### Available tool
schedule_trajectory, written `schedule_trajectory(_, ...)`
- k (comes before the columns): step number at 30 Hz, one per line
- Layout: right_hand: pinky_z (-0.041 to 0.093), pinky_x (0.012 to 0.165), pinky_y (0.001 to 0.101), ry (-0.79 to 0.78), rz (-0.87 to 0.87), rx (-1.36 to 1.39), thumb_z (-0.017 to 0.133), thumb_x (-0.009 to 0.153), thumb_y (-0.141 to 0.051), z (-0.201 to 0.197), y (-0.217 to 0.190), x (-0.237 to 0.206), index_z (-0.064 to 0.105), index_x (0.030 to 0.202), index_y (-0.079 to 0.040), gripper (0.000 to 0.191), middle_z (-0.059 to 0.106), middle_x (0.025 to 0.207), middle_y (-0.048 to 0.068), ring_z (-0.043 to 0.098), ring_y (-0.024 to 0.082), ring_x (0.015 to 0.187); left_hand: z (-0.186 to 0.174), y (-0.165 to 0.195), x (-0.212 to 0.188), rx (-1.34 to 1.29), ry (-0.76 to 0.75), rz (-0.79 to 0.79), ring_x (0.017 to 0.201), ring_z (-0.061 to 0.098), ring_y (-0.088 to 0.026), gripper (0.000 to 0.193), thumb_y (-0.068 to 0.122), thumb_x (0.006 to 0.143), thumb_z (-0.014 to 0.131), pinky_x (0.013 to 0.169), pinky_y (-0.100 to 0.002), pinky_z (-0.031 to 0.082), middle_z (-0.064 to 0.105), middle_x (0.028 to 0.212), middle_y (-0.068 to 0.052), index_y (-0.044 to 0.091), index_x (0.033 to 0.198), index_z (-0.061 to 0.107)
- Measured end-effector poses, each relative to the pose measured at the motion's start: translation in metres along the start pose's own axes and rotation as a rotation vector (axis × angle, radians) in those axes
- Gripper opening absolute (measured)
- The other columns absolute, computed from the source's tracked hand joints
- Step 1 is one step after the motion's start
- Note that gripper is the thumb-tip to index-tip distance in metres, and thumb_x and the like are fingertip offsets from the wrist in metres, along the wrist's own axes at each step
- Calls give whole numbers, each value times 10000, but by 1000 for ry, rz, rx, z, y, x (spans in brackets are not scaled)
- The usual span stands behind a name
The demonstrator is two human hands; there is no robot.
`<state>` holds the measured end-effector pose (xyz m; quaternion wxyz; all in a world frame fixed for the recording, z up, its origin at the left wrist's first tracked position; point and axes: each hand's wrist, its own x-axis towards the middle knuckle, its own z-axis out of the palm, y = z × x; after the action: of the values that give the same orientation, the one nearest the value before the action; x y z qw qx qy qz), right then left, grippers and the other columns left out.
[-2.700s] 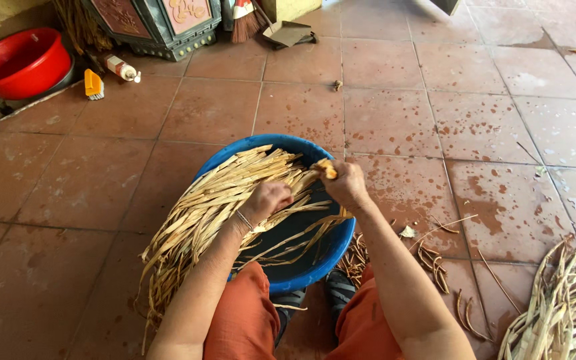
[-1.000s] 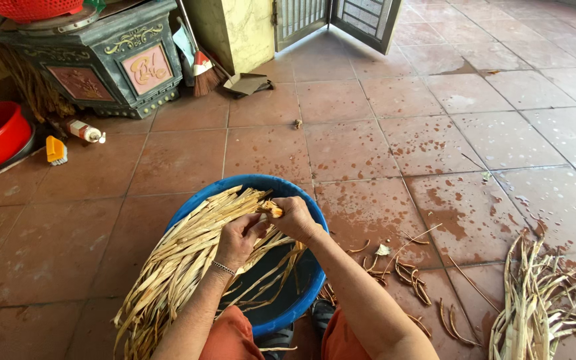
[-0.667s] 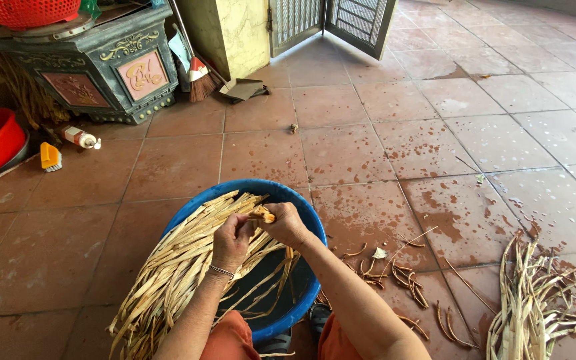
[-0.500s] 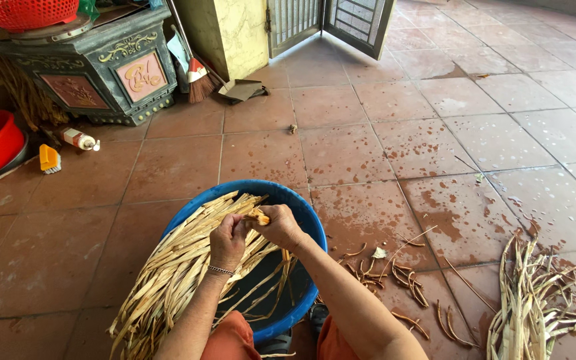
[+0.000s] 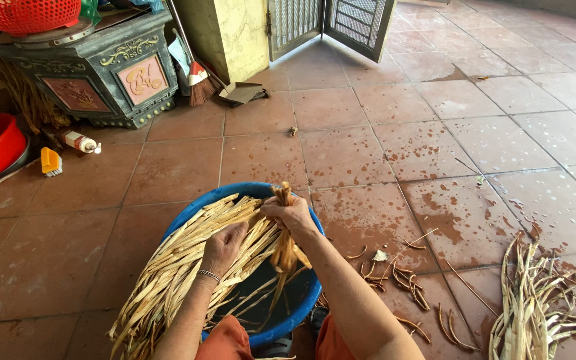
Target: The person sits on a tiled floor and strips dried palm leaflets from their central stems, pulling each leaflet away by hand and discarding stripped stems on the floor. They work through a pile of leaves kept in a blue water-filled basin, occasionally dipping and gathering bundles of the leaves.
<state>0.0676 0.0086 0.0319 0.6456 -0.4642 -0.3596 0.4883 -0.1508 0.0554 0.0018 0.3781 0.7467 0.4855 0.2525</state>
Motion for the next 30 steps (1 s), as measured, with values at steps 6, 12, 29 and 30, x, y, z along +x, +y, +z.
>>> schedule_trajectory(6,452,526,229,12,122,298,841,839,-130,8,-1,-1,716,1003,-8,240,694,808,55,573,82,624,11,-6,2,-370,-93,53,744,721,-102,330,317,973,696,693,-251,615,772,849,-43,26,1116,757)
schedule_trajectory(12,514,631,236,29,-102,-54,820,864,-124,4,4,1,714,1042,-20,232,687,861,14,606,74,731,10,17,-4,-402,-247,-1,715,661,-115,465,237,901,647,657,-255,577,775,868,-40,218,1363,595)
schedule_trajectory(29,536,751,318,-41,100,-44,670,993,-285,19,15,-11,747,1200,-41,329,719,970,51,634,154,883,54,26,23,-564,107,238,677,612,-24,279,284,1065,565,566,-212,527,685,774,37,89,953,730)
schedule_trajectory(30,577,775,354,-26,163,70,659,971,-268,19,14,-11,730,1170,-39,311,735,984,51,669,176,923,55,29,23,-567,100,255,721,684,-18,265,280,1048,555,604,-210,605,741,820,44,101,971,734)
